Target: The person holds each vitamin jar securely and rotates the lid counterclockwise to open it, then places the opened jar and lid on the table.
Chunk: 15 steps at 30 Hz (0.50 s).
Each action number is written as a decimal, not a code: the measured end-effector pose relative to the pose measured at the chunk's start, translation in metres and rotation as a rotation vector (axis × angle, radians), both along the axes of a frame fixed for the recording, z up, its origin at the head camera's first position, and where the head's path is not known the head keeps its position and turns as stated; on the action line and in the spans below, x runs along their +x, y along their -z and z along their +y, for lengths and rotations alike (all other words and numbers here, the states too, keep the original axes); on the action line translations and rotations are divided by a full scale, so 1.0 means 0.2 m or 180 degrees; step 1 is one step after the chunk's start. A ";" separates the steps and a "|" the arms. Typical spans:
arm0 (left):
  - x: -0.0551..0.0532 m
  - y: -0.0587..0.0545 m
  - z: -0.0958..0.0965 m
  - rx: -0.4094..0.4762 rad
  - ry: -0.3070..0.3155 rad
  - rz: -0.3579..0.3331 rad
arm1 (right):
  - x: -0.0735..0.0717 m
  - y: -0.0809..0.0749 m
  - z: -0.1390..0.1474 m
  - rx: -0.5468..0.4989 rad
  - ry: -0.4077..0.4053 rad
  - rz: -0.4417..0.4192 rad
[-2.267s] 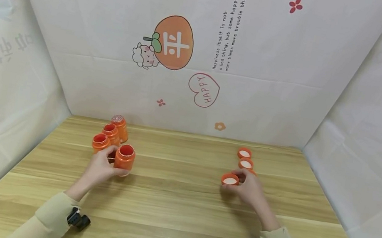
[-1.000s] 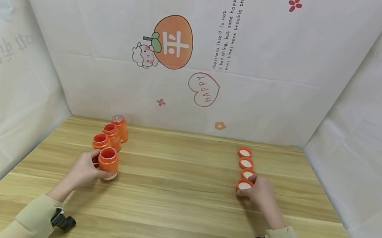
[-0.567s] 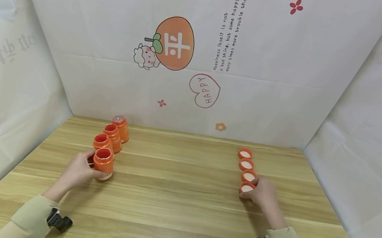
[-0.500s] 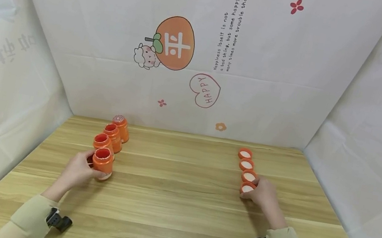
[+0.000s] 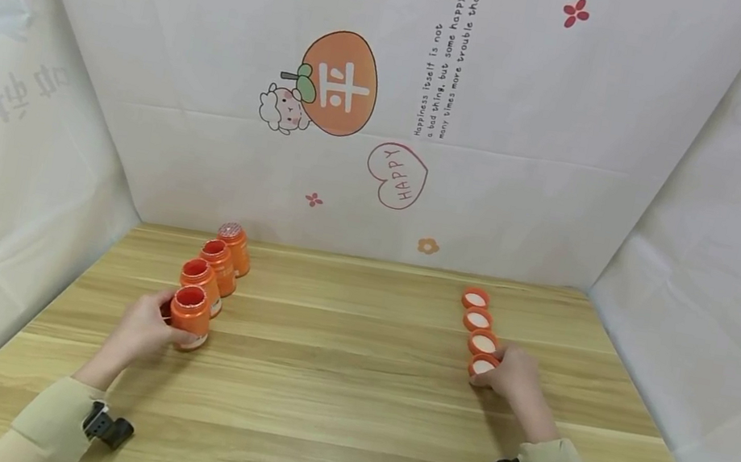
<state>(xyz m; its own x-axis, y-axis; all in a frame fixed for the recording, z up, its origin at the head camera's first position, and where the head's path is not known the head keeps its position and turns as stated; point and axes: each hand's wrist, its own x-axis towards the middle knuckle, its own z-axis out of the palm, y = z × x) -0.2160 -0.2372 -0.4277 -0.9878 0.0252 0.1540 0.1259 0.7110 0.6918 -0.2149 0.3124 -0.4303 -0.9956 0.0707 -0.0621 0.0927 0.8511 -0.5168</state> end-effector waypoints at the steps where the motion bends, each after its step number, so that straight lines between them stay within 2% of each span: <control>1: 0.00 0.00 0.00 0.0004 -0.0012 -0.0026 | 0.00 0.00 0.00 -0.0003 0.0010 -0.0017; 8: -0.01 -0.01 -0.02 -0.0012 -0.0115 -0.0188 | 0.01 -0.01 0.00 0.0010 0.0011 -0.0083; 15: -0.01 -0.01 -0.03 -0.0060 -0.0184 -0.0191 | 0.01 0.00 0.01 0.0035 -0.0018 -0.0059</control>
